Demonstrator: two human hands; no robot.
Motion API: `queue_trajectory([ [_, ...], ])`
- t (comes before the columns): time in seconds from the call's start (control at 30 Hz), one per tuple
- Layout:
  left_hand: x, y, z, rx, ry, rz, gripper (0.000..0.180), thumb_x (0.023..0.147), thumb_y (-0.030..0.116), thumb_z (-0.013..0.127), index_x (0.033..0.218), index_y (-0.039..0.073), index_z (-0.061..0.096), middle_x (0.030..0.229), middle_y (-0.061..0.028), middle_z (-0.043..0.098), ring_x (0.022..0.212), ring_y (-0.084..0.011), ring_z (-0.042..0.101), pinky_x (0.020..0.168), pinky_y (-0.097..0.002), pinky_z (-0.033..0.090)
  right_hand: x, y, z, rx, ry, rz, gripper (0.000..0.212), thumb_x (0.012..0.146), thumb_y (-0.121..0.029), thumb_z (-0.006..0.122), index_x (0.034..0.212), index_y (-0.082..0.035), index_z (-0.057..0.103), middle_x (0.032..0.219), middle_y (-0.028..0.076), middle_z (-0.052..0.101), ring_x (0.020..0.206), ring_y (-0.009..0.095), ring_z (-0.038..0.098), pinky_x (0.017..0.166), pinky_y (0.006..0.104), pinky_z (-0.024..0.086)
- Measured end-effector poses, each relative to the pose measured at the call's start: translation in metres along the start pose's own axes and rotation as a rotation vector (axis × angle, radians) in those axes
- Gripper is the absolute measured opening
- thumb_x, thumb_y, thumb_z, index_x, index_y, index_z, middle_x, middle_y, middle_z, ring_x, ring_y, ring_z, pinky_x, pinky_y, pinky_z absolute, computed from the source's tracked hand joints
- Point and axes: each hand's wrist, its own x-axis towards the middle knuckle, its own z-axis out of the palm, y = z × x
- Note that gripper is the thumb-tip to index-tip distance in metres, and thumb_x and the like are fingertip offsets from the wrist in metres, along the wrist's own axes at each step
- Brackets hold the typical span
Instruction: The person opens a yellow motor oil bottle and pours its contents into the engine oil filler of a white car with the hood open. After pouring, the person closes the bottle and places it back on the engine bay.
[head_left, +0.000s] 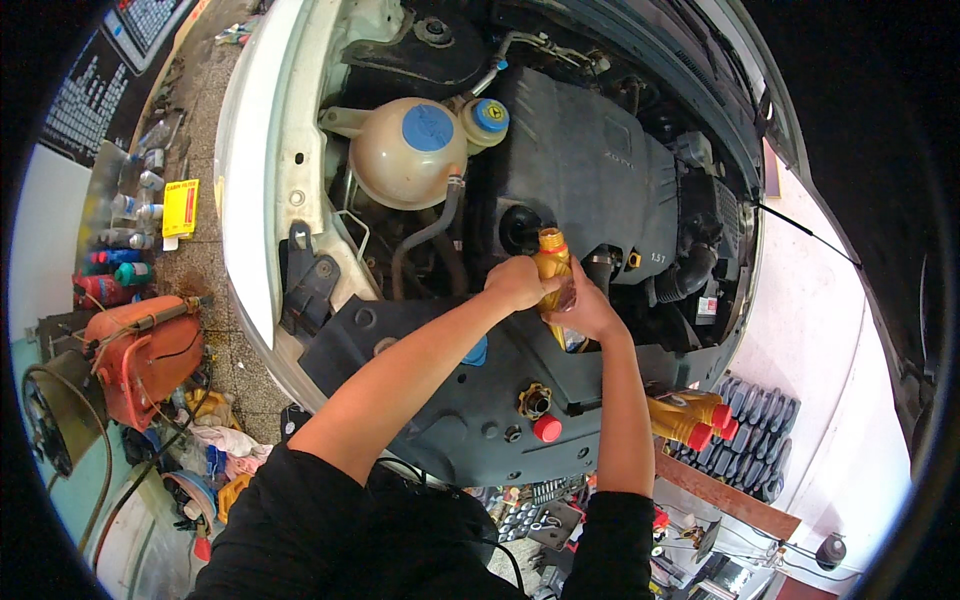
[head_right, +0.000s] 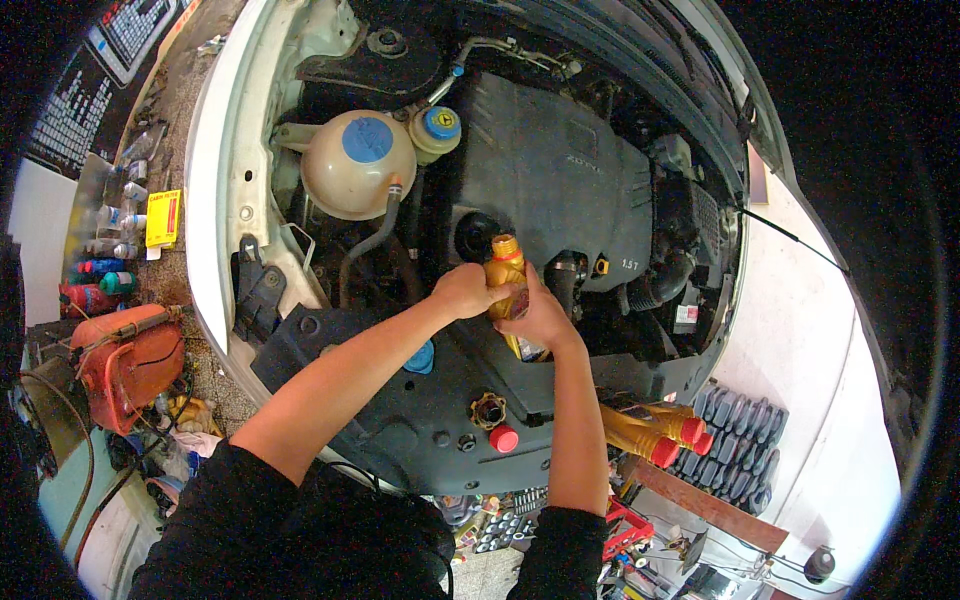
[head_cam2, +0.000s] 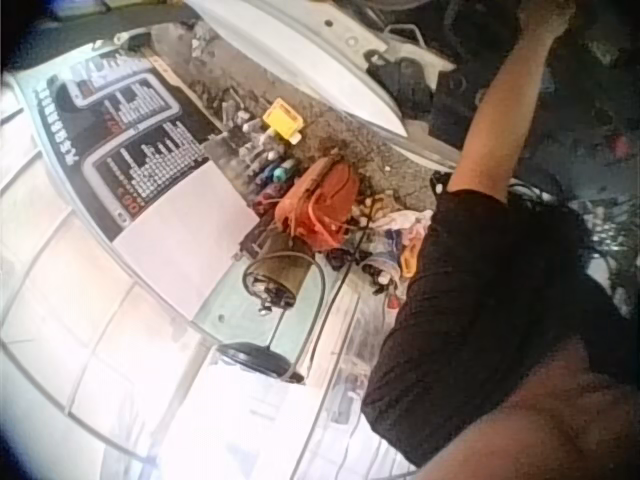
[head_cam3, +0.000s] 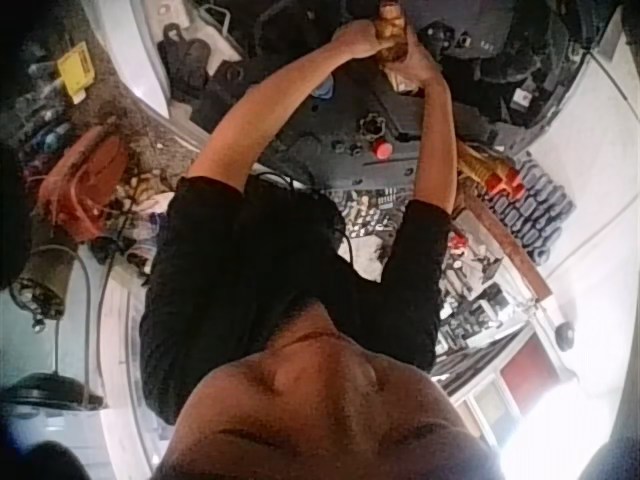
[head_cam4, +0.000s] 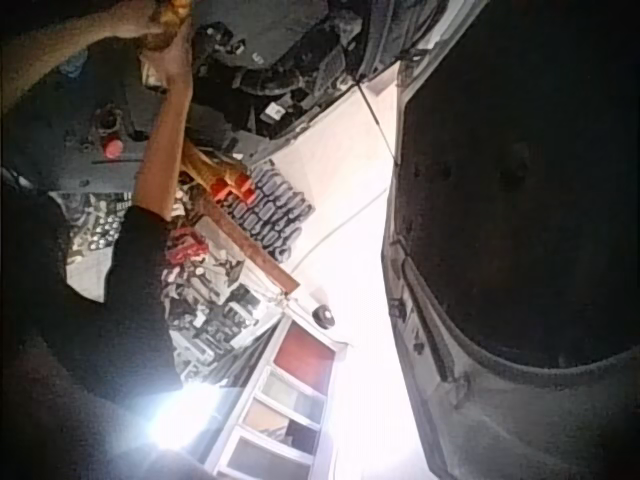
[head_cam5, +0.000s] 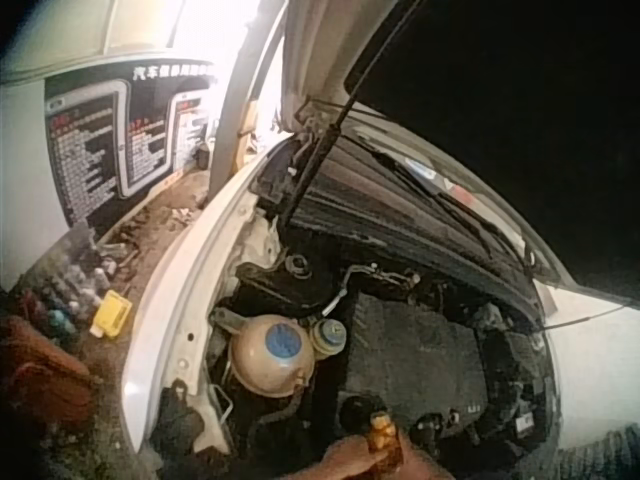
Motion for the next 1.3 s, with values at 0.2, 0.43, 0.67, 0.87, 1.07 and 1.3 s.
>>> queue_trajectory([
  [0.2,-0.002,0.001,-0.001,-0.016,0.002,-0.024,0.087,0.084,0.076,0.063,0.097,-0.009,0.071,0.101,-0.0261,0.073,0.096,-0.0387,0.072,0.082,-0.047,0.056,-0.001,-0.006,-0.001,-0.029,0.013,-0.001,0.127,0.067,-0.017,0.091,0.162,0.003,0.008,0.128,0.018,0.066,0.115,0.026,0.066,0.102,0.0357,0.051],
  [0.43,-0.002,0.002,-0.002,-0.011,-0.003,-0.03,0.085,0.083,0.075,0.066,0.099,-0.009,0.071,0.101,-0.0251,0.073,0.096,-0.0376,0.073,0.082,-0.0463,0.056,-0.002,-0.009,-0.004,-0.005,-0.001,-0.035,0.127,0.067,-0.017,0.091,0.162,0.002,0.01,0.127,0.018,0.066,0.114,0.026,0.066,0.101,0.0359,0.051],
  [0.67,-0.001,0.001,0.0,-0.004,0.003,-0.019,0.084,0.083,0.075,0.066,0.098,-0.008,0.072,0.099,-0.0243,0.073,0.095,-0.0372,0.073,0.081,-0.046,0.057,-0.003,-0.007,-0.002,-0.04,0.014,-0.019,0.127,0.066,-0.019,0.092,0.162,0.0,0.01,0.131,0.019,0.065,0.118,0.027,0.065,0.102,0.0373,0.051],
  [0.87,-0.002,0.0,0.001,0.003,0.035,-0.01,0.083,0.082,0.076,0.065,0.093,-0.006,0.072,0.095,-0.023,0.074,0.092,-0.0381,0.072,0.078,-0.0466,0.057,-0.003,-0.006,0.0,-0.021,0.029,-0.009,0.128,0.066,-0.02,0.092,0.163,-0.001,0.01,0.132,0.019,0.064,0.119,0.028,0.065,0.104,0.0374,0.051],
  [1.07,-0.005,0.003,0.001,0.014,0.055,0.017,0.086,0.082,0.078,0.064,0.091,-0.007,0.072,0.094,-0.0236,0.074,0.088,-0.0386,0.073,0.076,-0.0467,0.057,-0.002,0.003,0.001,0.006,0.024,-0.005,0.128,0.066,-0.02,0.092,0.162,0.001,0.009,0.132,0.019,0.064,0.119,0.029,0.065,0.104,0.0372,0.05],
  [1.3,-0.004,0.001,0.003,0.031,0.085,0.022,0.087,0.081,0.08,0.063,0.09,-0.006,0.072,0.092,-0.0235,0.074,0.087,-0.0387,0.073,0.075,-0.0469,0.057,0.001,0.008,0.007,-0.019,0.052,-0.018,0.128,0.067,-0.018,0.091,0.162,0.001,0.008,0.127,0.017,0.066,0.116,0.027,0.065,0.103,0.0365,0.05],
])
